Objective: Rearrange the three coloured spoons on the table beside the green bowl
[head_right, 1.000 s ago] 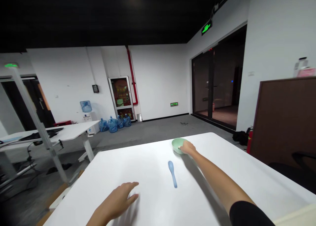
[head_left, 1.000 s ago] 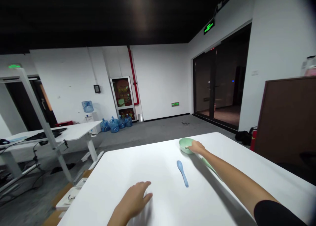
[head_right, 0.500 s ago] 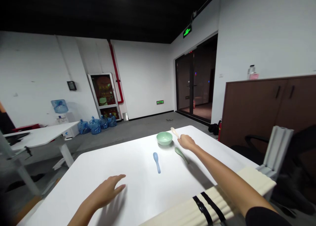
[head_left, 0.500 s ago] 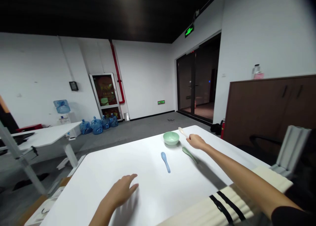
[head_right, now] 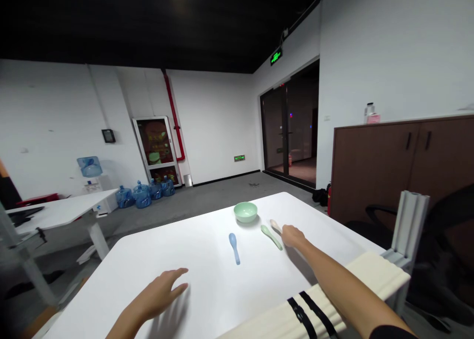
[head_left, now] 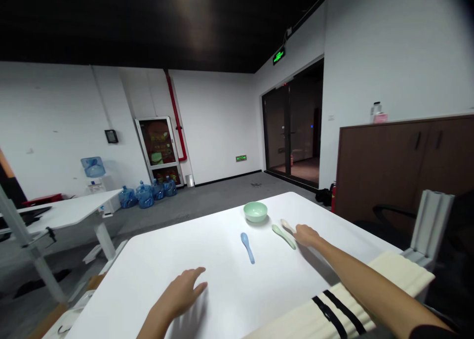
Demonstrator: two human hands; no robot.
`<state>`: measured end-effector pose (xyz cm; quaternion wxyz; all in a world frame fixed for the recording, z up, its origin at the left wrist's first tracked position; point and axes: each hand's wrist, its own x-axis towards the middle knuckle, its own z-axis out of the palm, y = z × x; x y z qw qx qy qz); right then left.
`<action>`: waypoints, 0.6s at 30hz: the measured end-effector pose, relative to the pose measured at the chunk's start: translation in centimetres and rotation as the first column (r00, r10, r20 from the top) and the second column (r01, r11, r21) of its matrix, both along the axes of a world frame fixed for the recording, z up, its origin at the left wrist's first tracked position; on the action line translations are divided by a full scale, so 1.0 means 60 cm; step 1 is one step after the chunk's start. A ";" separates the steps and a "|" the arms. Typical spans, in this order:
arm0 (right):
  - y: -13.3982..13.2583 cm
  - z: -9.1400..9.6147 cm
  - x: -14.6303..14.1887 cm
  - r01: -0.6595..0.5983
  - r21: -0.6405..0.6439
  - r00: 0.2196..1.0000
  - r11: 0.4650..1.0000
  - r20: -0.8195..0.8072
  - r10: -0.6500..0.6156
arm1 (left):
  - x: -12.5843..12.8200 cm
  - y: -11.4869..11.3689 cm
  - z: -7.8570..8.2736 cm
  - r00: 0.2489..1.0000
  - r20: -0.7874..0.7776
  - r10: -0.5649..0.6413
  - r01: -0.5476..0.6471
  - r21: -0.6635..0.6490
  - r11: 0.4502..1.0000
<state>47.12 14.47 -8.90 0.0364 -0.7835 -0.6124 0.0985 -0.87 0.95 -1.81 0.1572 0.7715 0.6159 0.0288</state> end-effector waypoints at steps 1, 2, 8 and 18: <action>0.000 -0.003 0.001 -0.002 -0.007 1.000 1.000 0.003 0.002 | 0.000 0.000 0.000 1.000 -0.001 -0.001 0.001 -0.003 1.000; 0.001 -0.006 0.001 -0.005 -0.012 1.000 1.000 0.005 0.005 | 0.000 0.000 0.001 1.000 -0.002 -0.001 0.001 -0.005 1.000; 0.002 -0.014 -0.001 -0.010 -0.014 0.999 1.000 0.031 0.011 | 0.000 -0.002 0.002 1.000 -0.009 -0.005 0.005 -0.005 1.000; -0.004 -0.004 -0.007 -0.046 -0.005 0.994 0.999 0.104 0.046 | 0.000 0.000 -0.001 1.000 -0.010 -0.003 0.003 -0.007 1.000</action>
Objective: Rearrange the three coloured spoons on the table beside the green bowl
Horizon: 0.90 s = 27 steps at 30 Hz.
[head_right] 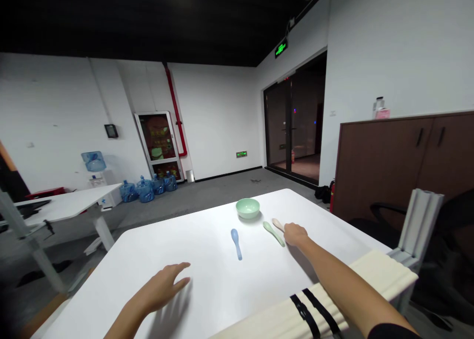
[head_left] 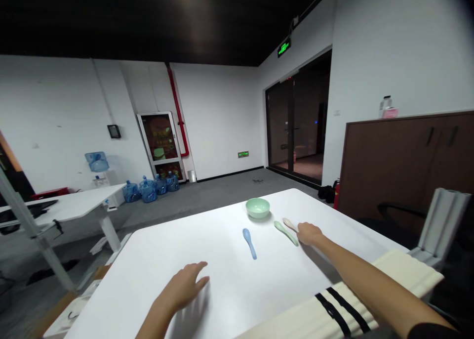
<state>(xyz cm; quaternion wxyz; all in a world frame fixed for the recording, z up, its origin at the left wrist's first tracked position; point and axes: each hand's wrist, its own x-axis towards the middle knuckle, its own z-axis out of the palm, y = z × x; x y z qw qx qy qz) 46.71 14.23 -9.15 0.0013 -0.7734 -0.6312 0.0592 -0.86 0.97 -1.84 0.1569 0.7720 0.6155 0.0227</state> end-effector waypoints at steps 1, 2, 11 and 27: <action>-0.001 0.002 -0.001 -0.002 -0.001 1.000 1.000 0.000 0.002 | 0.000 0.000 0.000 1.000 -0.002 0.000 0.000 -0.002 1.000; -0.002 0.004 -0.001 -0.003 -0.002 1.000 1.000 0.002 0.003 | 0.000 -0.001 0.000 1.000 -0.001 0.001 -0.001 -0.003 1.000; -0.001 0.027 -0.011 0.018 0.042 1.000 0.999 0.003 -0.018 | -0.001 -0.001 0.003 1.000 0.002 0.013 -0.013 -0.016 1.000; 0.001 -0.011 -0.059 -0.042 0.053 0.984 0.998 -0.173 0.051 | 0.004 -0.004 0.009 1.000 0.000 0.010 -0.010 -0.020 1.000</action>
